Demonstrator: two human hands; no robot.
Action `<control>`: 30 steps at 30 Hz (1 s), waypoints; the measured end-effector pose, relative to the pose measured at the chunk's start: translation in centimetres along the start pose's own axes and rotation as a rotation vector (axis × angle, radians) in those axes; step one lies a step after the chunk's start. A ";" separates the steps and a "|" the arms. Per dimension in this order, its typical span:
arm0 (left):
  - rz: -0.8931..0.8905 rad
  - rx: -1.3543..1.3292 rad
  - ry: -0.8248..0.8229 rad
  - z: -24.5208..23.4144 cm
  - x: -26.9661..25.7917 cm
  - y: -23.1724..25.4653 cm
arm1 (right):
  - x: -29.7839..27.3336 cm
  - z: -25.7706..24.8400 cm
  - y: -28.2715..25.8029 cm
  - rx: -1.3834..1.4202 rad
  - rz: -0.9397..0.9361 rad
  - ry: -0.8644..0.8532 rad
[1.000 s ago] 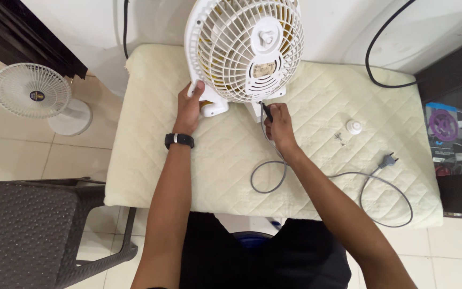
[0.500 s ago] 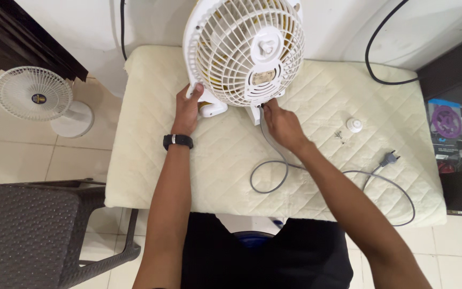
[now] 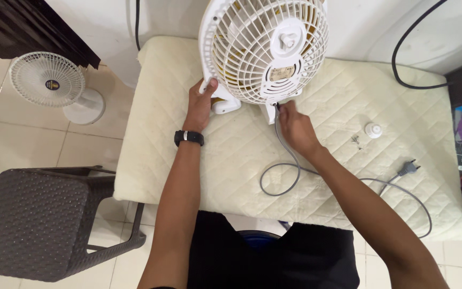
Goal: The person uses a screwdriver to tighten screws on the base of a white electric fan placed on a mattress. The person repeatedly adjusts the fan and tightens multiple screws on the base and near the power cord entry.
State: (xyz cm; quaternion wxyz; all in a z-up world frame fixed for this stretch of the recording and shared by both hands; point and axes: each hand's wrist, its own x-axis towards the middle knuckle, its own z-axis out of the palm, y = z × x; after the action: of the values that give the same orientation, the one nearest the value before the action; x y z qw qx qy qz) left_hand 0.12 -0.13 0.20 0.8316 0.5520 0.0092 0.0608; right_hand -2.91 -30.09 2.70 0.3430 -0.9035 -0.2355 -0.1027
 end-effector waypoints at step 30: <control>0.039 0.019 -0.041 -0.1 -0.4 0.3 | 1.9 -2.1 -0.7 -0.299 -0.175 -0.108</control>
State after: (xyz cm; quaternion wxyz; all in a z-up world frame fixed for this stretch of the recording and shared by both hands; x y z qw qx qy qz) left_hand -0.29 0.01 0.46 0.8249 0.5611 -0.0181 0.0657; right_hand -1.67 -30.39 5.30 0.1815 -0.9248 -0.3133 -0.1170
